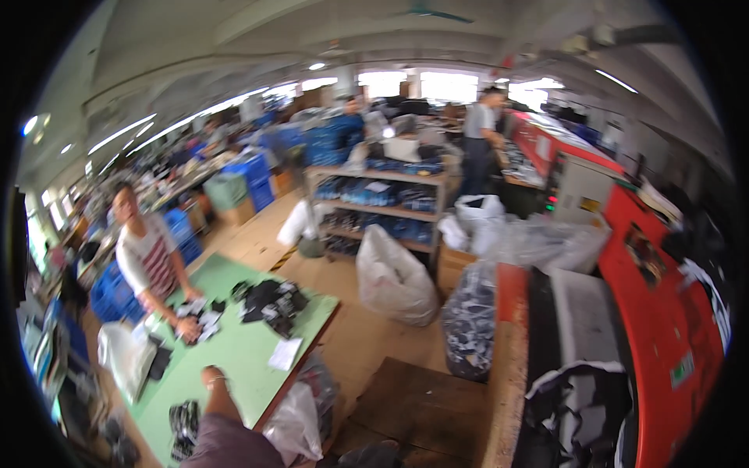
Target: Use an industrial hydraulic press and metal die cutters to cut shoe components from leather sheets.
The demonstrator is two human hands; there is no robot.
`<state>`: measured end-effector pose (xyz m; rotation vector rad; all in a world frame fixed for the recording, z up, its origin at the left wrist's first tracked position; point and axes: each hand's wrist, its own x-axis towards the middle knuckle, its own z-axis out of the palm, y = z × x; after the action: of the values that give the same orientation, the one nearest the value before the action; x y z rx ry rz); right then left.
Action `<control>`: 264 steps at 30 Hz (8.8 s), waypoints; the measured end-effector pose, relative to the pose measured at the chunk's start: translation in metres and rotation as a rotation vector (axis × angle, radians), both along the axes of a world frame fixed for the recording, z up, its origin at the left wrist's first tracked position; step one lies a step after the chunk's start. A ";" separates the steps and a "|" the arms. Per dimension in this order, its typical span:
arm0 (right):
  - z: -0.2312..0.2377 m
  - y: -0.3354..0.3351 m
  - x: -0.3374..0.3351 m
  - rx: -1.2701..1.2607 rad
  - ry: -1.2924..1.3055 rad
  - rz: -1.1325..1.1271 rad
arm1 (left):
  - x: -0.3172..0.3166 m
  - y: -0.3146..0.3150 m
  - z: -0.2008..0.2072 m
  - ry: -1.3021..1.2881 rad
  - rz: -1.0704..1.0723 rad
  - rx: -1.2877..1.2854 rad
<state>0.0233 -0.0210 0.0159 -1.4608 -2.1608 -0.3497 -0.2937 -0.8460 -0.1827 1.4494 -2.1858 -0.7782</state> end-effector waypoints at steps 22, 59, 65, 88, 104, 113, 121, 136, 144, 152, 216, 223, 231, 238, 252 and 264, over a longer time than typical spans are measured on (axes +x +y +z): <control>-0.006 0.065 -0.084 -0.387 0.325 -0.114 | 0.032 0.638 0.438 0.174 -3.199 2.224; 0.035 0.158 -0.051 -0.078 0.638 -0.141 | 0.003 1.038 0.201 0.348 -3.020 0.168; 0.168 0.174 0.063 0.923 0.618 -0.466 | 0.012 1.084 0.338 1.380 -2.497 0.725; 0.036 0.039 -0.035 -0.360 -0.145 0.213 | 0.115 0.905 0.196 0.439 -3.026 -0.098; 0.071 0.157 -0.011 -0.299 -0.110 -0.049 | 0.130 0.952 0.186 0.542 -2.999 0.373; 0.034 0.166 -0.007 -0.167 -0.143 0.099 | 0.110 0.939 0.124 0.880 -3.031 0.171; -0.027 0.139 0.137 -0.053 0.480 0.453 | 0.103 0.907 0.151 0.252 -3.227 0.526; 0.027 -0.005 -0.114 -1.156 0.959 0.273 | 0.003 0.838 0.202 -0.997 -2.286 1.743; 0.036 0.030 -0.098 -0.617 0.541 -0.004 | -0.126 0.883 0.226 -0.137 -2.828 -0.418; 0.026 0.102 0.006 -0.529 0.337 -0.403 | -0.016 0.950 0.242 0.188 -3.028 0.488; 0.011 -0.039 -0.110 -0.475 0.180 0.104 | 0.038 0.818 0.204 0.611 -3.161 -0.088; 0.075 0.025 -0.068 -1.242 0.186 0.272 | 0.035 0.882 0.250 -0.016 -3.476 -0.340; 0.058 0.191 -0.023 -0.598 0.156 -0.292 | 0.096 1.005 0.211 0.670 -3.404 0.357; -0.011 0.212 0.065 -0.665 1.271 0.118 | 0.097 1.031 0.170 0.506 -3.479 0.296; -0.007 0.176 0.052 -0.340 0.595 0.085 | 0.176 1.097 0.198 -1.389 -2.989 1.668; 0.026 0.150 0.119 -0.275 0.632 -0.186 | 0.205 1.045 0.174 -0.737 -2.053 1.779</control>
<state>0.1422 0.1294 0.0421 -1.6445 -1.6076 0.3286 -0.0890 0.1993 -0.0091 0.6276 0.8463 1.2156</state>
